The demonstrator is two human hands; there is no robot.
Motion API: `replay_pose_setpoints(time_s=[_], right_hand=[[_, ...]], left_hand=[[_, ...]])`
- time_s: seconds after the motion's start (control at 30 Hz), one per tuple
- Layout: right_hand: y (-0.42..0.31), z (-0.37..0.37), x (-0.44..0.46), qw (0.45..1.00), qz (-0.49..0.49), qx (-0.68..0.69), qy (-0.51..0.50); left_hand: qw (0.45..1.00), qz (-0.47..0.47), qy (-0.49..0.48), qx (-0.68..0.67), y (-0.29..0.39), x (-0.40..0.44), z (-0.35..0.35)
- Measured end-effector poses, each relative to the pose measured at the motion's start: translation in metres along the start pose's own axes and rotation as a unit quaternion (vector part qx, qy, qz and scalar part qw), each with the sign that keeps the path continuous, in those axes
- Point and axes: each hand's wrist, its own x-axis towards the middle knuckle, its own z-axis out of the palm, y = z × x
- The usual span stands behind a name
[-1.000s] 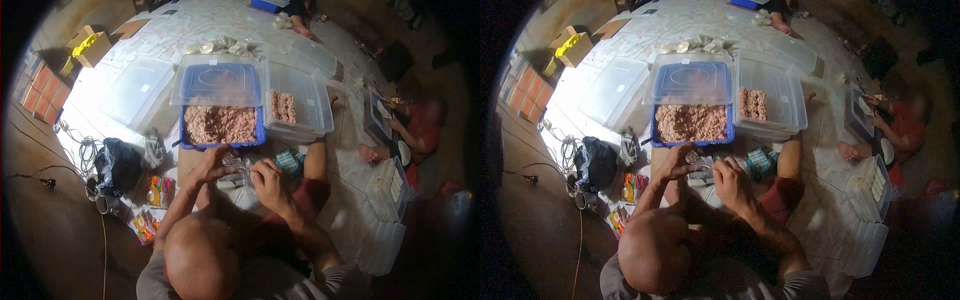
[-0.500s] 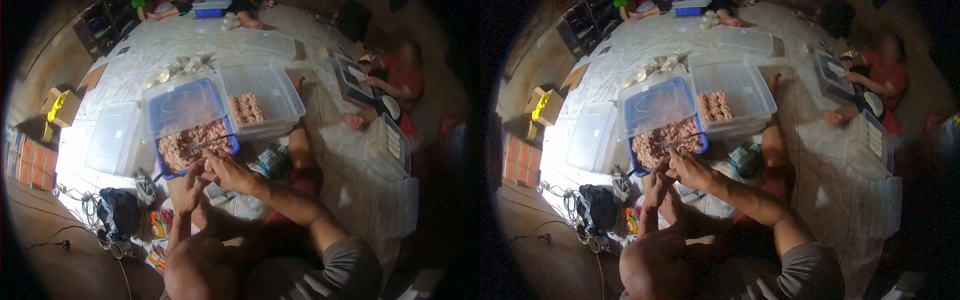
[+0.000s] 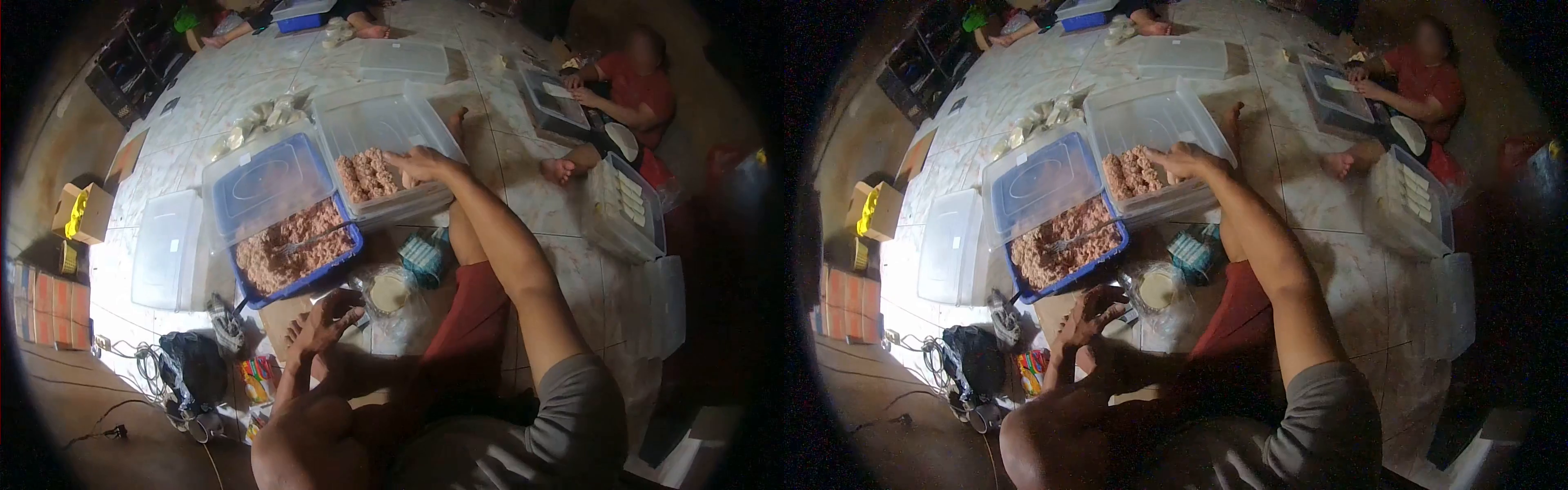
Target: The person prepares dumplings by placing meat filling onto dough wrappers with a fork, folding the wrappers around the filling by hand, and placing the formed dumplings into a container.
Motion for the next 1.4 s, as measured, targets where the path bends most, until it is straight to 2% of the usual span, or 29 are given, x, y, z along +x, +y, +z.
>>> replay_pose_setpoints(time_s=[0.07, 0.1, 0.2, 0.27, 0.33, 0.37, 0.4, 0.43, 0.53, 0.57, 0.67, 0.73, 0.77, 0.8, 0.87, 0.93, 1.0, 1.03, 1.07, 1.1, 1.13, 1.17, 1.2, 1.23, 1.27, 1.3, 1.33, 1.37, 1.4], right_hand=[[0.011, 0.022, 0.001, 0.985, -0.026, -0.063, 0.16], [0.001, 0.004, -0.009, 0.997, -0.017, -0.068, 0.03], [0.001, 0.003, -0.005, 0.998, -0.008, -0.064, -0.012], [-0.004, 0.001, -0.014, 0.997, -0.003, -0.076, -0.032], [-0.006, 0.003, -0.02, 0.995, -0.035, -0.047, 0.08], [-0.008, 0.003, -0.022, 0.995, -0.043, -0.054, 0.074], [-0.012, 0.005, -0.02, 0.978, -0.128, -0.02, 0.161], [-0.02, 0.016, -0.016, 0.947, -0.215, 0.021, 0.237], [-0.089, 0.04, -0.055, 0.944, -0.283, -0.009, 0.166], [-0.105, 0.052, -0.063, 0.898, -0.383, -0.101, 0.191], [-0.134, 0.115, -0.048, 0.919, -0.354, -0.139, 0.101], [-0.136, 0.157, -0.016, 0.905, -0.334, -0.25, 0.087], [-0.137, 0.169, -0.014, 0.892, -0.341, -0.279, 0.101], [-0.139, 0.175, -0.01, 0.888, -0.347, -0.282, 0.101], [-0.14, 0.19, 0.002, 0.895, -0.301, -0.329, 0.019], [-0.132, 0.201, 0.014, 0.889, -0.325, -0.32, 0.045], [-0.126, 0.2, 0.005, 0.839, -0.441, -0.222, 0.231], [-0.143, 0.189, -0.012, 0.842, -0.44, -0.221, 0.22], [-0.171, 0.165, -0.04, 0.854, -0.415, -0.262, 0.172], [-0.189, 0.15, -0.055, 0.859, -0.391, -0.303, 0.131], [-0.191, 0.155, -0.052, 0.856, -0.393, -0.306, 0.136], [-0.192, 0.166, -0.046, 0.803, -0.463, -0.324, 0.187], [-0.194, 0.175, -0.038, 0.741, -0.529, -0.34, 0.236], [-0.195, 0.183, -0.035, 0.706, -0.548, -0.414, 0.176], [-0.194, 0.182, -0.038, 0.7, -0.55, -0.418, 0.178], [-0.19, 0.183, -0.043, 0.661, -0.61, -0.403, 0.167], [-0.184, 0.183, -0.045, 0.622, -0.666, -0.383, 0.15], [-0.18, 0.172, -0.044, 0.624, -0.669, -0.387, 0.114], [-0.178, 0.16, -0.045, 0.629, -0.669, -0.382, 0.107]], left_hand=[[0.999, -0.01, 0.009, 0.031, -0.011, 0.006, 0.006], [1.0, -0.016, 0.005, 0.026, -0.021, 0.01, 0.009], [0.997, 0.02, -0.058, 0.048, -0.049, 0.031, 0.02], [0.949, 0.118, -0.035, 0.29, -0.059, 0.043, 0.032], [0.934, 0.15, -0.042, 0.322, -0.077, 0.057, 0.047], [0.886, 0.222, -0.018, 0.407, -0.085, 0.061, 0.055], [0.826, 0.28, 0.009, 0.489, -0.103, 0.062, 0.06], [0.826, 0.249, -0.03, 0.505, -0.127, 0.07, 0.057], [0.808, 0.241, -0.009, 0.538, -0.142, 0.072, 0.055], [0.812, 0.225, 0.0, 0.539, -0.139, 0.068, 0.055], [0.801, 0.248, -0.032, 0.544, -0.126, 0.067, 0.05], [0.783, 0.213, -0.12, 0.573, -0.127, 0.069, 0.051], [0.758, 0.207, -0.087, 0.612, -0.146, 0.074, 0.061], [0.758, 0.204, -0.079, 0.614, -0.146, 0.075, 0.064], [0.79, 0.326, 0.003, 0.519, -0.149, 0.076, 0.062], [0.833, 0.311, -0.005, 0.459, -0.146, 0.074, 0.054], [0.875, 0.254, 0.045, 0.41, -0.132, 0.066, 0.055], [0.94, 0.187, 0.037, 0.283, -0.111, 0.056, 0.052], [0.96, 0.159, 0.022, 0.228, -0.087, 0.042, 0.043], [0.953, 0.237, 0.044, 0.186, -0.088, 0.044, 0.045], [0.935, 0.317, 0.067, 0.146, -0.095, 0.053, 0.046], [0.931, 0.324, 0.072, 0.151, -0.107, 0.057, 0.05], [0.847, 0.383, 0.179, 0.322, -0.133, 0.062, 0.06], [0.722, 0.42, 0.278, 0.474, -0.149, 0.068, 0.066], [0.718, 0.422, 0.284, 0.475, -0.151, 0.073, 0.063], [0.6, 0.417, 0.331, 0.598, -0.154, 0.074, 0.061], [0.645, 0.428, 0.319, 0.546, -0.174, 0.082, 0.066], [0.686, 0.44, 0.307, 0.492, -0.193, 0.09, 0.07], [0.84, 0.44, 0.219, 0.232, -0.224, 0.102, 0.08]])
